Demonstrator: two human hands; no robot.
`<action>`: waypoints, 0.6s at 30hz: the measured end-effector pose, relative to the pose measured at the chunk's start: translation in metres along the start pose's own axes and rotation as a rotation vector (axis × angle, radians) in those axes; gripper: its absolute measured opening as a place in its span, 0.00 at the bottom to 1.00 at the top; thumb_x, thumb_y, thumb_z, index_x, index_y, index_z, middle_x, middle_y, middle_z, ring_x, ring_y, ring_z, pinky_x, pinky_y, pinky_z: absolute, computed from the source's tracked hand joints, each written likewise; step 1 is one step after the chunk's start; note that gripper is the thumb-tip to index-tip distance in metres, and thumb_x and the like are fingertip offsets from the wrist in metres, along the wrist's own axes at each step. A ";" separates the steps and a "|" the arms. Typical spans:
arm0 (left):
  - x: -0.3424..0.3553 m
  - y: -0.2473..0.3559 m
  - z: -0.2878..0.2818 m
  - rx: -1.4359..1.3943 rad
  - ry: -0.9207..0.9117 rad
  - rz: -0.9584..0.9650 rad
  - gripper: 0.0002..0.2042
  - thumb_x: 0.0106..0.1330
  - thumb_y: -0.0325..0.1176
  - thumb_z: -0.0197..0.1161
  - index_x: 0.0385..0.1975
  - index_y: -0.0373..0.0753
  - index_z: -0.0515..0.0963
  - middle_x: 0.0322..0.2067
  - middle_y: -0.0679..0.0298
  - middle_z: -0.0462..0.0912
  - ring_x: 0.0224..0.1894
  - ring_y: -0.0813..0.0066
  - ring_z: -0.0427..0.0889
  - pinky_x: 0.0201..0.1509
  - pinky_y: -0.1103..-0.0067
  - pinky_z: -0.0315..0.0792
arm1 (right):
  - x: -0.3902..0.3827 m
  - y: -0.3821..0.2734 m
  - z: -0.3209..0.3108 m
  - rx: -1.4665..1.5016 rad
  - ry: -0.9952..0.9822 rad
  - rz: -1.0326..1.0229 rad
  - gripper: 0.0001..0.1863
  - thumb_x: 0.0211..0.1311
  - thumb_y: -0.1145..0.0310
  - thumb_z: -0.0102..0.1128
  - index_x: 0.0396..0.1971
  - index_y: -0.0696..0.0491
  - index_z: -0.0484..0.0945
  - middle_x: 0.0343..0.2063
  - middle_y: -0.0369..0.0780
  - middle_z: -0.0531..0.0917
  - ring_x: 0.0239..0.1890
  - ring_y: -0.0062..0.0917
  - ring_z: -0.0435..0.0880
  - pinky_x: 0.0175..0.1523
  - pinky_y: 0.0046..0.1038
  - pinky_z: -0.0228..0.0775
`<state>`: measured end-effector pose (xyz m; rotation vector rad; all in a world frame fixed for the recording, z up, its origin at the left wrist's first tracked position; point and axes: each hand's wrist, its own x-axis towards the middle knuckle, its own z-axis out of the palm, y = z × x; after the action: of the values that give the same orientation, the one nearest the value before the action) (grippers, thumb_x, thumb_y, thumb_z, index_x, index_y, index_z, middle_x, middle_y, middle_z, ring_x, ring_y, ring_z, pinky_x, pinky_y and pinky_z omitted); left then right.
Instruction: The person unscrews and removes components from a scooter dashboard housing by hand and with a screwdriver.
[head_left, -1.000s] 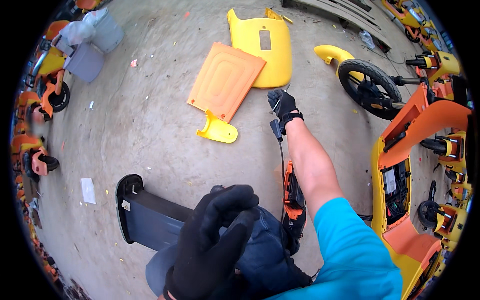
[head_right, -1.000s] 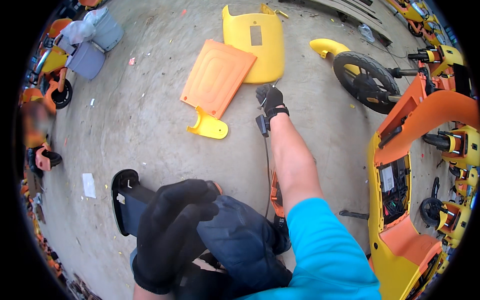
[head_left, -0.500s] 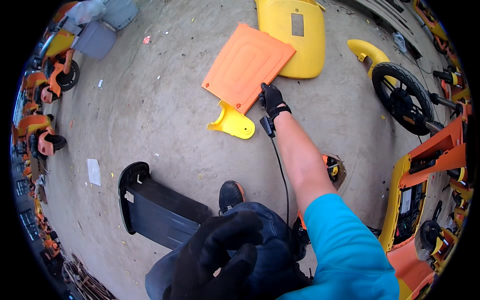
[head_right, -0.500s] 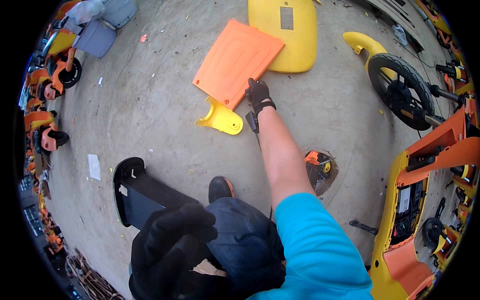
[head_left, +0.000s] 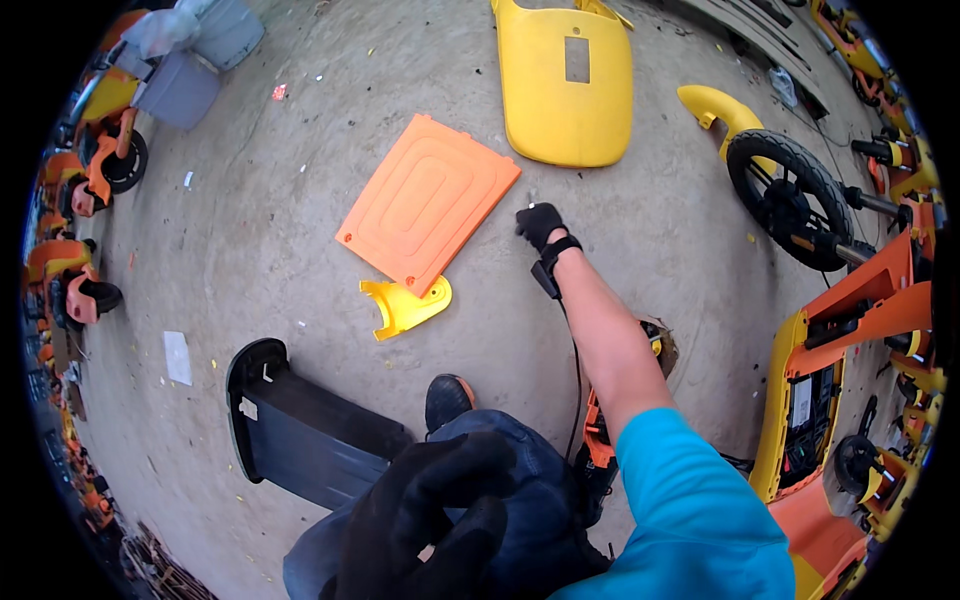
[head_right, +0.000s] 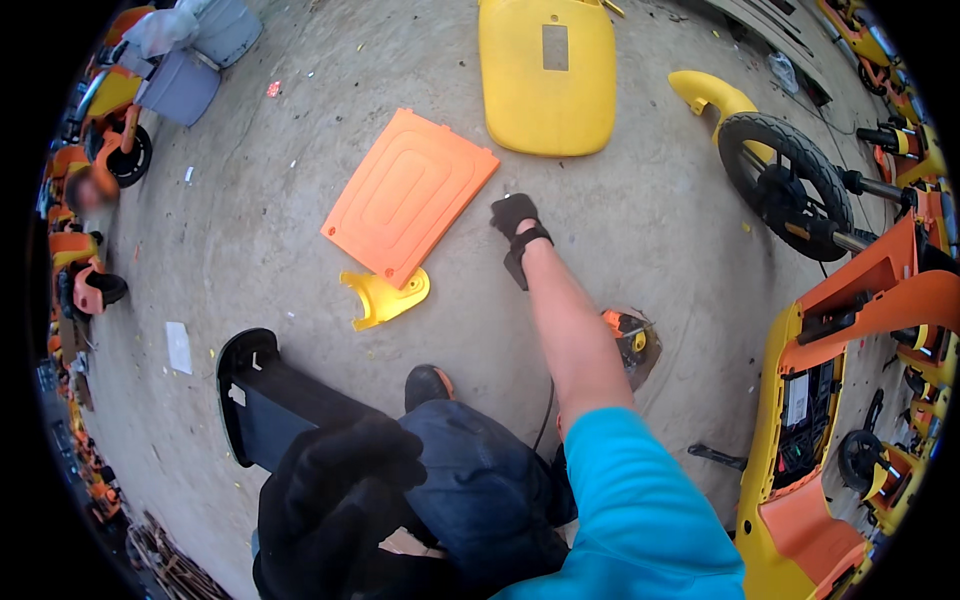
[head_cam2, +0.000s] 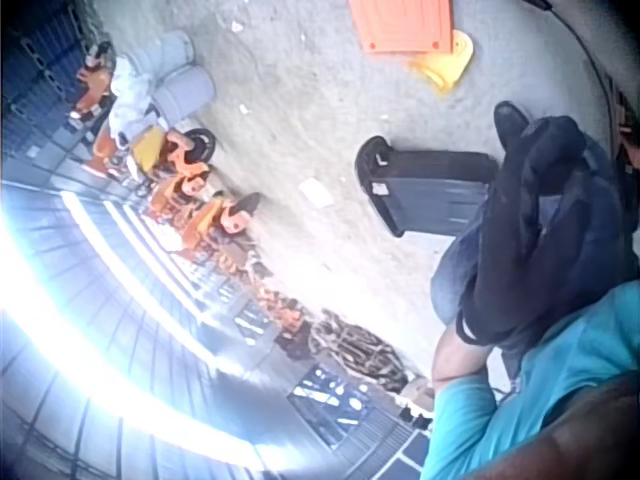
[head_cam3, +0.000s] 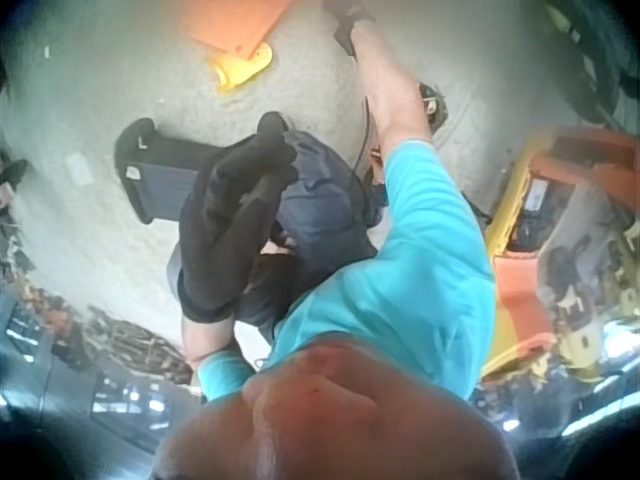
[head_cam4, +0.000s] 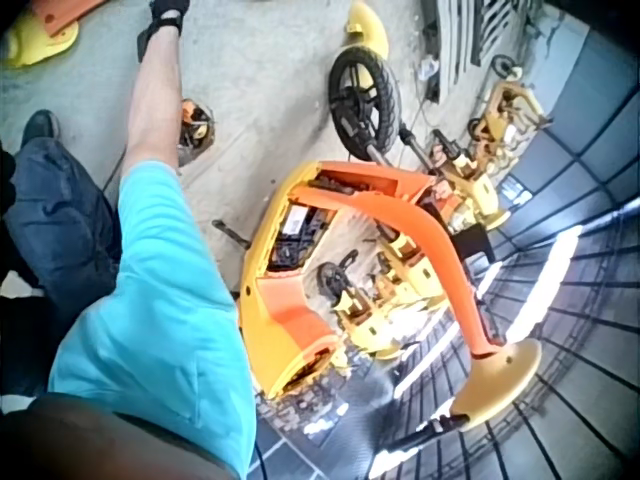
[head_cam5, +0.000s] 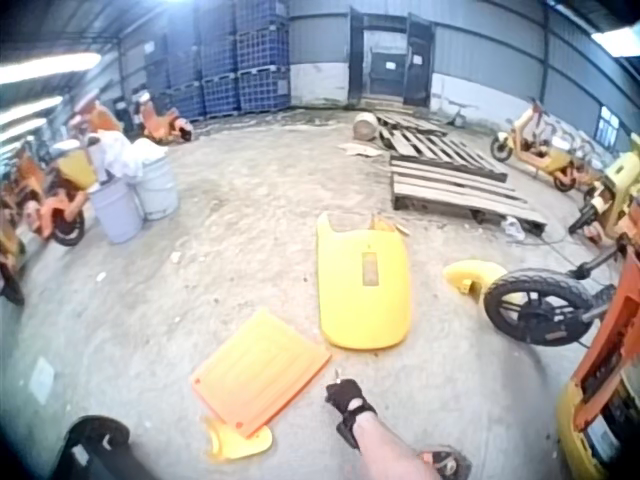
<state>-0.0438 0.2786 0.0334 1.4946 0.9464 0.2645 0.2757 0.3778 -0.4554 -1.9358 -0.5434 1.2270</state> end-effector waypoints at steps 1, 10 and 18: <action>0.000 -0.002 0.000 0.054 -0.005 0.031 0.18 0.66 0.19 0.57 0.55 0.32 0.75 0.50 0.56 0.80 0.45 0.70 0.82 0.42 0.80 0.77 | 0.003 0.001 -0.014 0.407 0.106 0.102 0.11 0.63 0.64 0.57 0.25 0.53 0.80 0.24 0.43 0.84 0.21 0.22 0.79 0.25 0.24 0.70; 0.007 0.002 0.004 -0.003 -0.030 -0.118 0.19 0.65 0.22 0.55 0.56 0.30 0.73 0.50 0.54 0.80 0.49 0.67 0.80 0.54 0.75 0.73 | 0.037 -0.017 -0.070 1.382 0.329 0.074 0.08 0.73 0.70 0.46 0.46 0.56 0.71 0.37 0.44 0.81 0.26 0.24 0.78 0.27 0.20 0.77; 0.010 0.001 0.006 -0.073 0.034 -0.163 0.20 0.63 0.20 0.55 0.57 0.30 0.73 0.51 0.53 0.79 0.49 0.66 0.81 0.54 0.75 0.73 | 0.057 -0.019 -0.070 1.363 0.382 0.109 0.09 0.72 0.65 0.51 0.45 0.54 0.72 0.31 0.42 0.78 0.20 0.20 0.71 0.23 0.20 0.68</action>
<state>-0.0333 0.2816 0.0291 1.3419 1.0685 0.2050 0.3649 0.4025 -0.4559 -0.9317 0.5287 0.8307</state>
